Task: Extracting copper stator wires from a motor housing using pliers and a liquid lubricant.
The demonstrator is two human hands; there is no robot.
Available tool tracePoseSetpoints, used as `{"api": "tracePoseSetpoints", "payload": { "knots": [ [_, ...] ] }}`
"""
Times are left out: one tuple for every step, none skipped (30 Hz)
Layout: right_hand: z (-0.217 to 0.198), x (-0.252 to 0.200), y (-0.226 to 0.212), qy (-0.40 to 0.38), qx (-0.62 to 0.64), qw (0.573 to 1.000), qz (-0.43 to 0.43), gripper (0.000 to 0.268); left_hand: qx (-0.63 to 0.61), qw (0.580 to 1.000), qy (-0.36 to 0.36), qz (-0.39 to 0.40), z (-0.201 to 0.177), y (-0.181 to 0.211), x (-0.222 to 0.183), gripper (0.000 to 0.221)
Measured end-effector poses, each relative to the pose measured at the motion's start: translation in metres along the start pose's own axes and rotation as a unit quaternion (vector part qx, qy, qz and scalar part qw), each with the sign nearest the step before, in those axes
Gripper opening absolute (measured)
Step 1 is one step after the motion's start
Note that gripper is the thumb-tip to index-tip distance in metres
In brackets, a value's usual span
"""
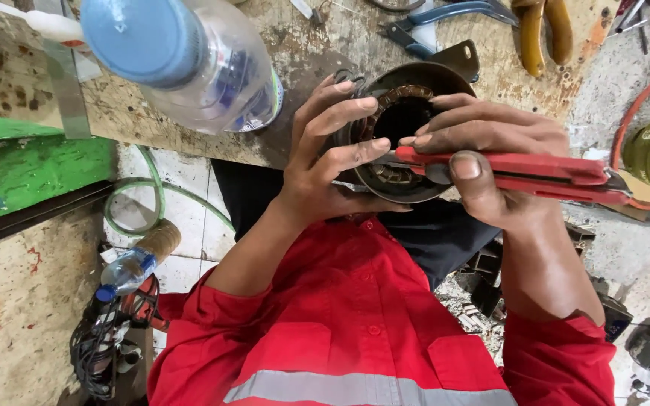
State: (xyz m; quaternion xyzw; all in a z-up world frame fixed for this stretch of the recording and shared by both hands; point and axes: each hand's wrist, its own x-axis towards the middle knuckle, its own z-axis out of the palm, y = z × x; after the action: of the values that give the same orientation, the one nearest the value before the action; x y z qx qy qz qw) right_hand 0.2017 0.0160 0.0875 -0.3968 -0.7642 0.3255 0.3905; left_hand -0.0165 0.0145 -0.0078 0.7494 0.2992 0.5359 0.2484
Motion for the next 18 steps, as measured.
{"api": "tracePoseSetpoints", "payload": {
  "knots": [
    [-0.0016, 0.0019, -0.002, 0.0, 0.002, 1.0, 0.0, 0.043, 0.001, 1.0, -0.001, -0.001, -0.0007, -0.0001, 0.0013, 0.068],
    [-0.0037, 0.0028, -0.0044, -0.012, -0.013, 1.0, 0.021, 0.045, -0.002, 1.0, 0.0, 0.01, -0.0004, -0.0003, 0.0026, 0.064],
    [-0.006, 0.0037, -0.0068, -0.024, -0.027, 0.998, 0.042, 0.047, -0.004, 1.0, 0.002, 0.02, 0.0, -0.0004, 0.004, 0.06],
    [-0.0065, 0.003, -0.0075, -0.023, -0.027, 0.998, 0.043, 0.047, -0.005, 1.0, 0.001, 0.02, 0.0003, -0.0003, 0.0051, 0.06],
    [-0.007, 0.0023, -0.0082, -0.025, -0.025, 0.998, 0.061, 0.047, -0.018, 1.0, 0.004, 0.023, 0.0004, -0.0003, 0.0061, 0.06],
    [-0.0077, 0.0019, -0.009, -0.028, -0.023, 0.996, 0.079, 0.047, -0.031, 0.999, 0.009, 0.026, 0.0008, -0.0003, 0.0071, 0.059],
    [-0.0074, 0.0022, -0.0076, -0.028, -0.024, 0.996, 0.08, 0.047, -0.032, 0.999, 0.009, 0.026, 0.0006, -0.0004, 0.0073, 0.059],
    [-0.0069, 0.0025, -0.0061, -0.029, -0.019, 0.997, 0.067, 0.048, -0.034, 0.999, 0.007, 0.024, 0.0, -0.0002, 0.0071, 0.057],
    [-0.0065, 0.0027, -0.0045, -0.03, -0.014, 0.998, 0.055, 0.048, -0.037, 0.999, 0.006, 0.023, -0.0004, 0.0001, 0.0069, 0.055],
    [-0.0068, 0.0037, -0.005, -0.03, -0.015, 0.998, 0.055, 0.048, -0.038, 0.999, 0.006, 0.023, 0.0003, -0.0003, 0.0074, 0.055],
    [-0.0073, 0.0047, -0.0056, -0.034, -0.01, 0.998, 0.053, 0.048, -0.031, 0.999, 0.008, 0.027, 0.0011, -0.0007, 0.008, 0.054],
    [-0.0069, 0.0054, -0.0064, -0.038, -0.005, 0.998, 0.051, 0.048, -0.024, 0.999, 0.009, 0.031, 0.0009, -0.0008, 0.0079, 0.054],
    [-0.006, 0.005, -0.0062, -0.037, -0.005, 0.998, 0.051, 0.048, -0.025, 0.999, 0.009, 0.031, 0.0008, -0.0003, 0.0073, 0.054],
    [-0.0049, 0.0052, -0.0056, -0.033, -0.013, 0.999, 0.042, 0.048, -0.028, 0.999, 0.007, 0.028, 0.0001, -0.0002, 0.0075, 0.054],
    [-0.0041, 0.0053, -0.0048, -0.028, -0.021, 0.999, 0.032, 0.047, -0.031, 0.999, 0.006, 0.026, -0.0003, -0.0001, 0.0077, 0.054],
    [-0.0034, 0.0043, -0.0041, -0.028, -0.023, 0.999, 0.034, 0.047, -0.033, 0.999, 0.005, 0.025, -0.0002, -0.0011, 0.0074, 0.054],
    [-0.0026, 0.0032, -0.0034, -0.021, -0.015, 0.999, 0.025, 0.042, -0.03, 0.999, 0.004, 0.029, 0.0, -0.0021, 0.007, 0.056],
    [-0.002, 0.0027, -0.0027, -0.015, -0.006, 1.0, 0.014, 0.038, -0.025, 0.999, 0.003, 0.032, -0.0001, -0.0028, 0.0068, 0.057]
  ]
}}
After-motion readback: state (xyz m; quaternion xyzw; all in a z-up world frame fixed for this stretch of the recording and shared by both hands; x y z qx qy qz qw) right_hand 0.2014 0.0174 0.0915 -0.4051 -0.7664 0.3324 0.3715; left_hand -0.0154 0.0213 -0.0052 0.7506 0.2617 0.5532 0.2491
